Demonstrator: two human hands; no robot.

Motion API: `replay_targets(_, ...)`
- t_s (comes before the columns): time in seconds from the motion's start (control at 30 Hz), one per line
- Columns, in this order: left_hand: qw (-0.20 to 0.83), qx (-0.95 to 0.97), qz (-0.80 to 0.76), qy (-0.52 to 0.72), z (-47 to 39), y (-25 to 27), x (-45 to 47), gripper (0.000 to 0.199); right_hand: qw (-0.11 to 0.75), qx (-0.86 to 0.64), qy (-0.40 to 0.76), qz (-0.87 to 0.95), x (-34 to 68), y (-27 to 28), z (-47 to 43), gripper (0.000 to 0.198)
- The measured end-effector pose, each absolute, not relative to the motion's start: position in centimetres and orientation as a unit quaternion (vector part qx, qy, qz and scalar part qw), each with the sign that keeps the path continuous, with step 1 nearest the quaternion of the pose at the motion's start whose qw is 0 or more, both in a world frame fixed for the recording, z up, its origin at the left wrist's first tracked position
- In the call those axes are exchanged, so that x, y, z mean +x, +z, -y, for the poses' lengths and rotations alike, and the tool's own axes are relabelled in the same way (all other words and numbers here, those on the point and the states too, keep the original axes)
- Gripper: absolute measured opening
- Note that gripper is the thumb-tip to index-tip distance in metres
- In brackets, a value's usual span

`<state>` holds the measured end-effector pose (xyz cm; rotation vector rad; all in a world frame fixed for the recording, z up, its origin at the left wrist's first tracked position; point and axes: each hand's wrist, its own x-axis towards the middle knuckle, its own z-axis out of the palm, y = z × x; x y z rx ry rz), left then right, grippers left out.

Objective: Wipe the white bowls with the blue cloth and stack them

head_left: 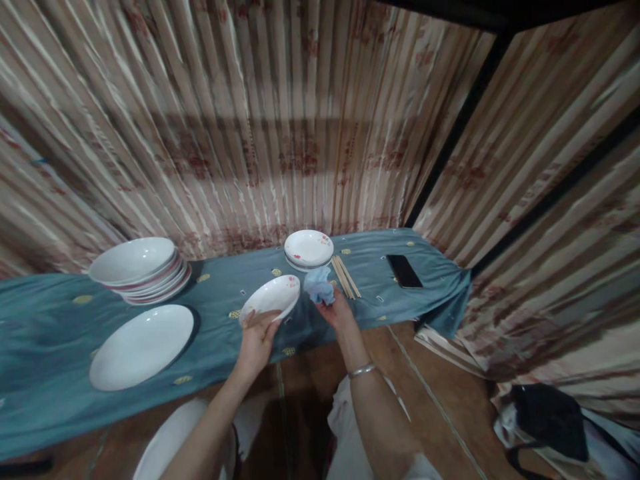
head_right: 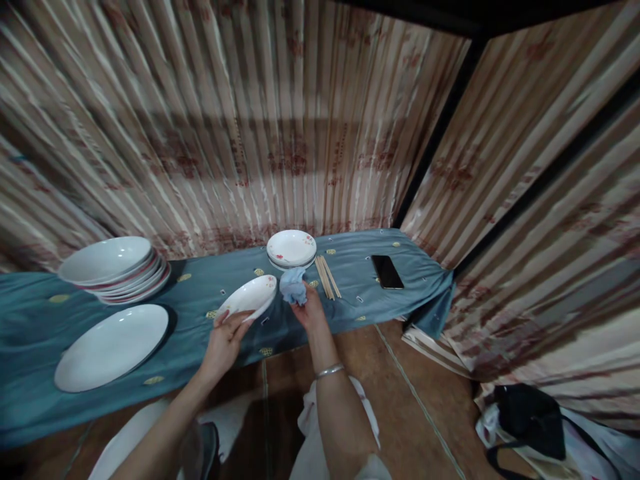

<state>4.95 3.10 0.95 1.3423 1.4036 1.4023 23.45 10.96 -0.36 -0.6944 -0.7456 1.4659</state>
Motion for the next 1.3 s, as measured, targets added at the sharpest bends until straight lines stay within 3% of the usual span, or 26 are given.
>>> replay_targets(0.1,0.376,0.444,-0.561,0.589,-2.9,2.7,4.4,0.008,0.645,-0.300,0.637,0.298,23.2,0.2,-11.0,0.017)
replay_targets(0.27,0.499,0.258,-0.490,0.667,-3.4,4.9,3.5,0.020,0.652,-0.307,0.623,0.304,21.7,1.0,-10.7,0.012)
replay_targets(0.37,0.546,0.188,-0.451,0.681,-3.7,5.7,3.3,0.011,0.658,-0.321,0.601,0.320,20.4,1.1,-10.7,0.007)
replay_targets(0.47,0.561,0.159,-0.453,0.675,-4.1,5.8,3.2,0.001,0.664,-0.343,0.568,0.345,19.1,1.5,-10.8,0.014)
replay_targets(0.63,0.582,0.170,-0.419,0.675,-4.7,4.8,3.0,0.006,0.627,-0.406,0.274,0.606,16.0,3.6,-8.8,0.033)
replay_targets(0.73,0.598,0.185,-0.381,0.681,-4.8,4.0,2.5,0.020,0.496,-0.372,0.123,0.775,13.4,4.4,-6.7,0.040)
replay_targets(0.87,0.616,0.152,-0.373,0.677,-4.6,3.2,1.4,0.024,0.388,-0.390,0.002,0.835,10.8,4.2,-5.4,0.042)
replay_targets(1.07,0.641,0.187,-0.334,0.665,-4.4,2.6,0.6,0.033,0.388,-0.449,-0.004,0.805,10.1,4.2,-7.0,0.040)
replay_targets(1.3,0.626,0.157,-0.344,0.682,-4.3,1.9,0.6,0.027,0.449,-0.511,0.039,0.732,11.4,3.5,-9.2,0.041)
